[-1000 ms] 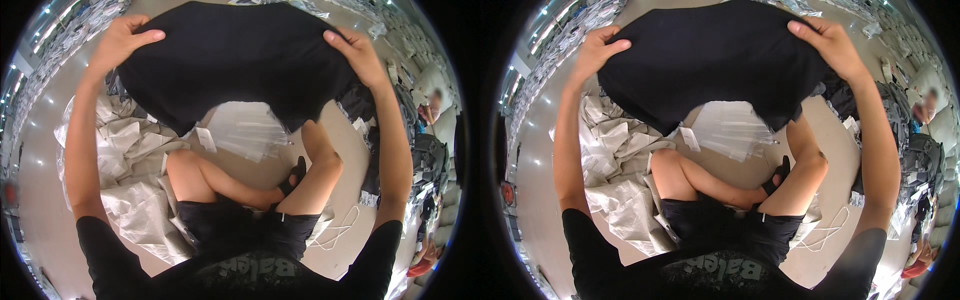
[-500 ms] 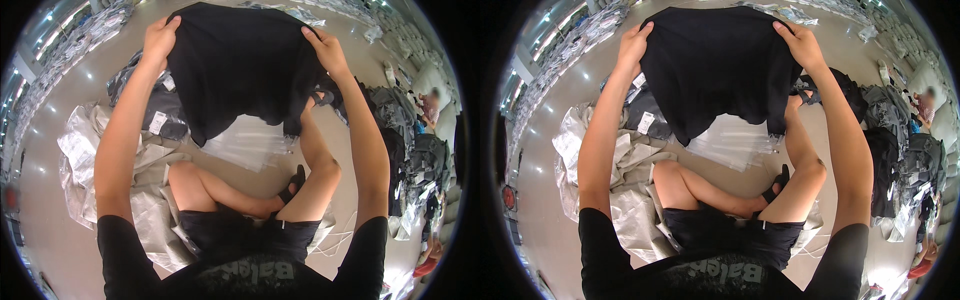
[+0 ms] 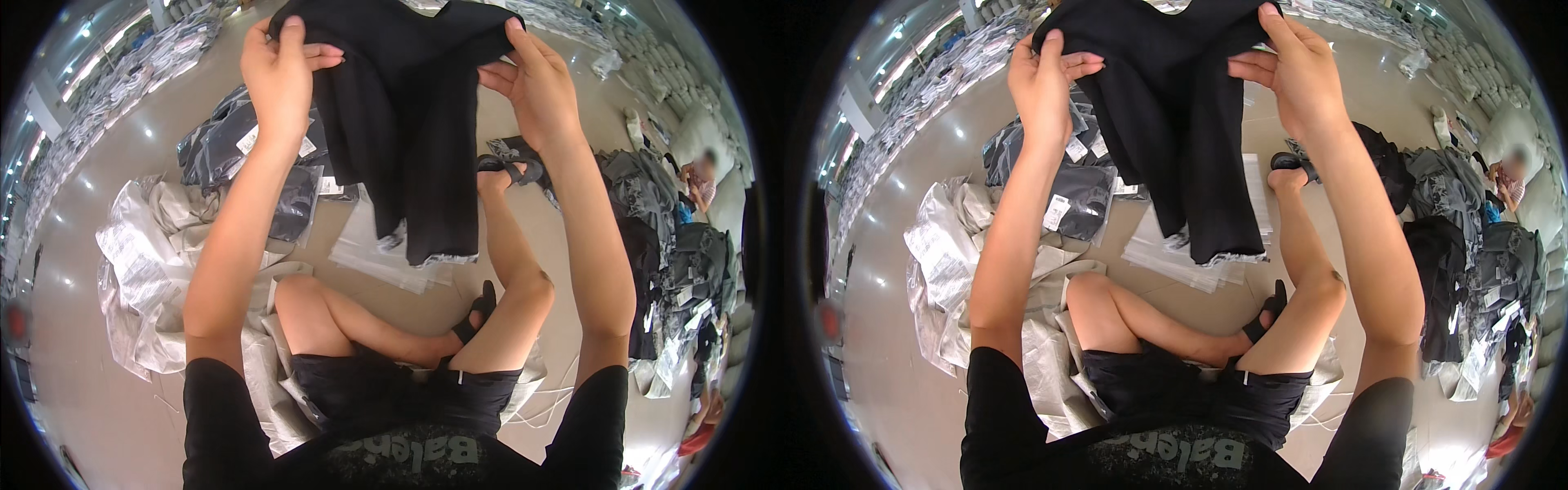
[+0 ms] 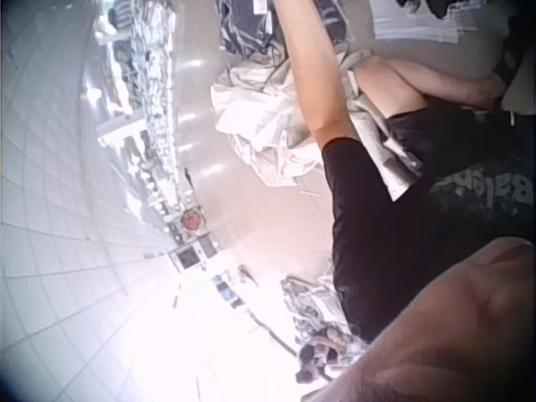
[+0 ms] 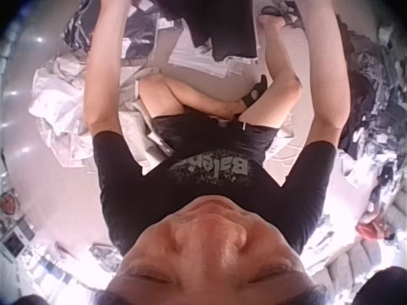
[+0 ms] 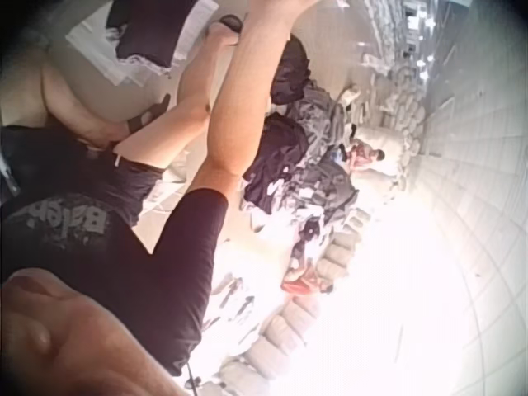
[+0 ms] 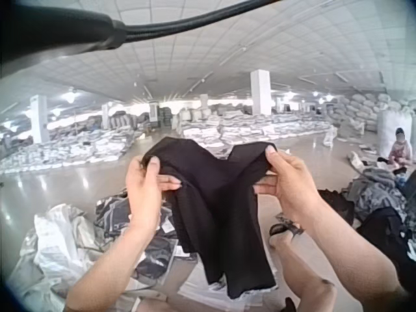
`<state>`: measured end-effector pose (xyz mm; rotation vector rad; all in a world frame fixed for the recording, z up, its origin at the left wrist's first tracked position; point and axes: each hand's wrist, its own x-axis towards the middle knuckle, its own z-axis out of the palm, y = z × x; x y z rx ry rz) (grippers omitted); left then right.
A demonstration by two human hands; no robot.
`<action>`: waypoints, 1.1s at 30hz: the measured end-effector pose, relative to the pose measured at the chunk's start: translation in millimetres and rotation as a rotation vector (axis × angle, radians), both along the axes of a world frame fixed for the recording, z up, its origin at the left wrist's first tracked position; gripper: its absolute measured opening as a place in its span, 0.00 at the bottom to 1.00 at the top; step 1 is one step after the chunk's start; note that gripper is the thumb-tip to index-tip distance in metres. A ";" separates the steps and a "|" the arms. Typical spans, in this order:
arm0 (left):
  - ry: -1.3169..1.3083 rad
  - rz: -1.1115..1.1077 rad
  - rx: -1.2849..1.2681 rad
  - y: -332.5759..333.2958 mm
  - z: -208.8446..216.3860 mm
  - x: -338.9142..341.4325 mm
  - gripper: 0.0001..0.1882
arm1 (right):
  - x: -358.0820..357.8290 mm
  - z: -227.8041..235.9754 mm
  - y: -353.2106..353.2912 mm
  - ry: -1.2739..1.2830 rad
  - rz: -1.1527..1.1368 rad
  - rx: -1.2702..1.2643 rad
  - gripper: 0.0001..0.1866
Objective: The person sits on the floor and repeatedly folds black shirts, places them into clear plastic bags, and stacks the packaged items. The person handles the shirts one at a time, smoothing and folding them before bagging.
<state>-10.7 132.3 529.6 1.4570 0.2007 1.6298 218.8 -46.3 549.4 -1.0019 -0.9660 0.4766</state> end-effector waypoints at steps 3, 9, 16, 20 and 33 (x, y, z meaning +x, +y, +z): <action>-0.035 0.000 0.080 -45.1 5.1 10.4 0.27 | -15.4 -3.2 -1.7 0.103 0.094 0.128 0.16; 0.025 0.051 0.305 -86.1 -18.9 30.6 0.48 | -97.2 3.0 -21.5 0.153 0.083 0.215 0.17; -0.279 -0.141 0.170 -104.3 -34.7 53.7 0.46 | -73.7 -4.7 -67.6 -0.099 0.063 0.365 0.28; -0.338 -0.124 0.336 -116.2 -17.5 57.9 0.44 | -1.1 -86.8 -17.3 0.275 0.006 0.400 0.43; 0.217 -0.341 -0.353 108.6 -166.0 168.4 0.61 | -7.1 -380.7 9.3 1.160 0.424 -0.519 0.51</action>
